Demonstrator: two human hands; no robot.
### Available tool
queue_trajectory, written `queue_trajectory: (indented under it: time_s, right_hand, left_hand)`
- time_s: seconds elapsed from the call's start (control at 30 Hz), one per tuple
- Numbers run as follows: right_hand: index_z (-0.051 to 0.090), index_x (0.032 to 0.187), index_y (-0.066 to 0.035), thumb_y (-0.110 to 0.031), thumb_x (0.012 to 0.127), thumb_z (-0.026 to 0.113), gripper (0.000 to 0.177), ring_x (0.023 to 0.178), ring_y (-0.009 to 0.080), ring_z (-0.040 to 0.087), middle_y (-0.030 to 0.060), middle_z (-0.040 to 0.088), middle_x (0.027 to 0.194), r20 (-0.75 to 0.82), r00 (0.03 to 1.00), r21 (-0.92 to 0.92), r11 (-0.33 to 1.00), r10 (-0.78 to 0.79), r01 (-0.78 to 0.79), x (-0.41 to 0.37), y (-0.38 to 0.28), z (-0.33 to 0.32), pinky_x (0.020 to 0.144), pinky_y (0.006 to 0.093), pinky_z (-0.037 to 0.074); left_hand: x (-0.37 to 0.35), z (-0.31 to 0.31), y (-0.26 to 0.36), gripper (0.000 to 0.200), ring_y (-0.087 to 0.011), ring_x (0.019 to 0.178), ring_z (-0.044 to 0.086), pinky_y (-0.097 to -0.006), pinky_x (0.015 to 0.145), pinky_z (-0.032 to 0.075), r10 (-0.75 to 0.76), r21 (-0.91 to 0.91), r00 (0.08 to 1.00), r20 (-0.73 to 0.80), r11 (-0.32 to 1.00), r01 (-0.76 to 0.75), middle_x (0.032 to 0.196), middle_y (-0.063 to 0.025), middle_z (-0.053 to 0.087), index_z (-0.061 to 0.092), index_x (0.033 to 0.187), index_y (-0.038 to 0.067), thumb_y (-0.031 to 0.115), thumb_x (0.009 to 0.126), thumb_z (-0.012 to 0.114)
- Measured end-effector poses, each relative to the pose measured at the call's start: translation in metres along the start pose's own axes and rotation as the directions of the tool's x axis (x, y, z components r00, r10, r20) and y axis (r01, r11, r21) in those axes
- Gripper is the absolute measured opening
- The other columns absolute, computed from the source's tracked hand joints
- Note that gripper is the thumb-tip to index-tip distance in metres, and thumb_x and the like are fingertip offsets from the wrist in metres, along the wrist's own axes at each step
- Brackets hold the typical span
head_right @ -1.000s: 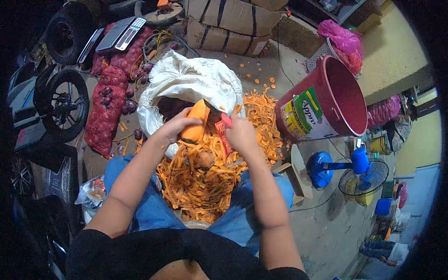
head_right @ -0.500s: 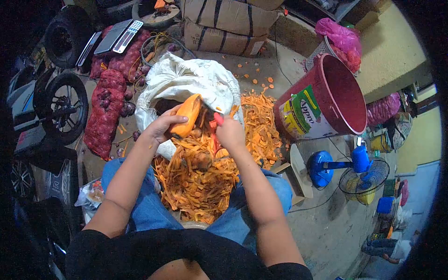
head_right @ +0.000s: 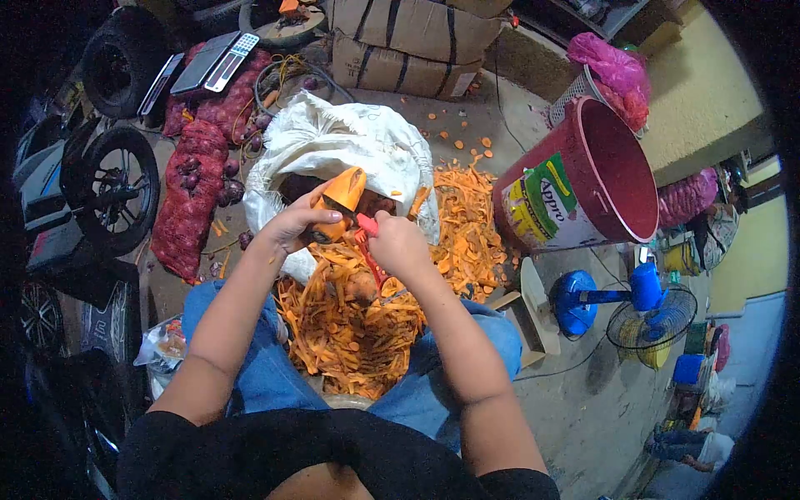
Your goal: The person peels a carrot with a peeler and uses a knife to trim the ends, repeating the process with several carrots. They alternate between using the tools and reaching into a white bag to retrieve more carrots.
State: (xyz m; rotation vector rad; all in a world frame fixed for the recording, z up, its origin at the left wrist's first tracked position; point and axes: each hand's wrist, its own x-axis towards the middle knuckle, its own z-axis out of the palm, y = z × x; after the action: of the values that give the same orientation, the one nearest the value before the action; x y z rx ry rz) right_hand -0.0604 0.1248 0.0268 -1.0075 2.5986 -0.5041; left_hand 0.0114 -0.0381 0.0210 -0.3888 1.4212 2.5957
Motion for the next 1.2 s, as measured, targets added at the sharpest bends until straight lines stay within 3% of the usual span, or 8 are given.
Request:
queue_trajectory:
  time_s: [0.3, 0.7, 0.83, 0.9, 0.93, 1.0, 1.13, 1.2]
  right_hand:
    - [0.051, 0.075, 0.001, -0.012, 0.066, 0.051, 0.017, 0.064, 0.0327, 0.057, 0.0192, 0.056, 0.066, -0.099, 0.994, -0.093, 0.994, 0.05, -0.059, 0.007, 0.011, 0.006, 0.059, 0.041, 0.045]
    - [0.056, 0.075, 0.001, -0.013, 0.065, 0.05, 0.018, 0.068, 0.0323, 0.057, 0.0194, 0.057, 0.069, -0.036, 0.995, -0.07, 0.993, 0.092, -0.095, 0.029, 0.024, 0.014, 0.063, 0.0395, 0.045]
    - [0.057, 0.075, 0.001, -0.015, 0.066, 0.051, 0.019, 0.07, 0.0326, 0.056, 0.0197, 0.057, 0.072, -0.045, 0.994, -0.056, 0.993, 0.102, -0.105, 0.037, 0.029, 0.019, 0.064, 0.0389, 0.045]
    - [0.058, 0.076, 0.001, -0.019, 0.068, 0.052, 0.022, 0.073, 0.0328, 0.056, 0.0208, 0.057, 0.074, 0.026, 0.956, 0.156, 0.943, 0.293, -0.293, 0.046, 0.054, 0.027, 0.065, 0.0393, 0.044]
    - [0.058, 0.076, 0.001, -0.019, 0.068, 0.052, 0.022, 0.073, 0.0328, 0.056, 0.0208, 0.057, 0.074, 0.027, 0.955, 0.159, 0.942, 0.294, -0.294, 0.049, 0.068, 0.026, 0.065, 0.0393, 0.044]
    - [0.058, 0.077, 0.001, -0.023, 0.07, 0.052, 0.026, 0.074, 0.0331, 0.056, 0.0216, 0.057, 0.076, 0.049, 0.817, 0.122, 0.809, 0.574, -0.575, 0.05, 0.087, 0.02, 0.066, 0.0397, 0.044]
    - [0.058, 0.076, 0.001, -0.023, 0.069, 0.051, 0.025, 0.075, 0.0331, 0.055, 0.0221, 0.056, 0.076, -0.071, 0.886, 0.073, 0.888, 0.458, -0.454, 0.044, 0.071, 0.016, 0.066, 0.0401, 0.043]
    - [0.057, 0.076, 0.002, -0.021, 0.069, 0.051, 0.025, 0.074, 0.033, 0.056, 0.0215, 0.056, 0.075, -0.141, 0.948, 0.11, 0.956, 0.285, -0.271, 0.038, 0.049, 0.004, 0.066, 0.0402, 0.044]
  left_hand:
    - [-0.001, 0.009, -0.007, 0.074, -0.016, 0.1, 0.045, -0.0285, 0.084, 0.037, 0.013, 0.066, 0.999, 0.033, 0.998, -0.016, 0.109, -0.0073, 0.046, 0.026, 0.124, 0.005, 0.007, 0.059, 0.062]
    - [-0.009, 0.01, -0.007, 0.076, -0.0168, 0.103, 0.043, -0.0274, 0.088, 0.032, 0.035, 0.143, 0.999, -0.005, 0.989, -0.034, 0.115, -0.0087, 0.041, 0.023, 0.125, 0.004, 0.005, 0.059, 0.06]
    - [-0.013, 0.011, -0.005, 0.073, -0.0149, 0.102, 0.041, -0.0263, 0.087, 0.033, 0.005, 0.075, 1.0, -0.012, 0.997, -0.004, 0.113, -0.007, 0.041, 0.025, 0.124, 0.003, 0.006, 0.059, 0.059]
    - [-0.017, 0.009, -0.007, 0.073, -0.0149, 0.103, 0.041, -0.0261, 0.088, 0.031, 0.007, 0.088, 1.0, 0.0, 0.996, -0.007, 0.114, -0.007, 0.041, 0.026, 0.124, 0.003, 0.007, 0.059, 0.059]
    - [-0.022, 0.008, -0.009, 0.075, -0.0163, 0.103, 0.042, -0.0266, 0.088, 0.032, 0.012, 0.065, 0.996, 0.086, 0.998, -0.018, 0.115, -0.0079, 0.041, 0.025, 0.124, 0.003, 0.008, 0.058, 0.06]
    - [-0.027, 0.006, -0.01, 0.077, -0.0176, 0.104, 0.043, -0.0271, 0.088, 0.033, 0.01, 0.047, 0.984, 0.175, 0.999, -0.018, 0.116, -0.0088, 0.041, 0.025, 0.125, 0.004, 0.009, 0.057, 0.06]
    - [-0.023, -0.002, -0.008, 0.075, -0.017, 0.102, 0.045, -0.027, 0.086, 0.036, 0.049, 0.077, 0.998, 0.045, 0.996, -0.052, 0.114, -0.0091, 0.043, 0.027, 0.124, 0.004, 0.01, 0.057, 0.06]
    - [-0.014, -0.01, -0.009, 0.071, -0.0176, 0.095, 0.049, -0.0278, 0.081, 0.04, 0.008, 0.114, 1.0, -0.007, 0.993, -0.007, 0.109, -0.0092, 0.046, 0.028, 0.123, 0.004, 0.009, 0.059, 0.059]
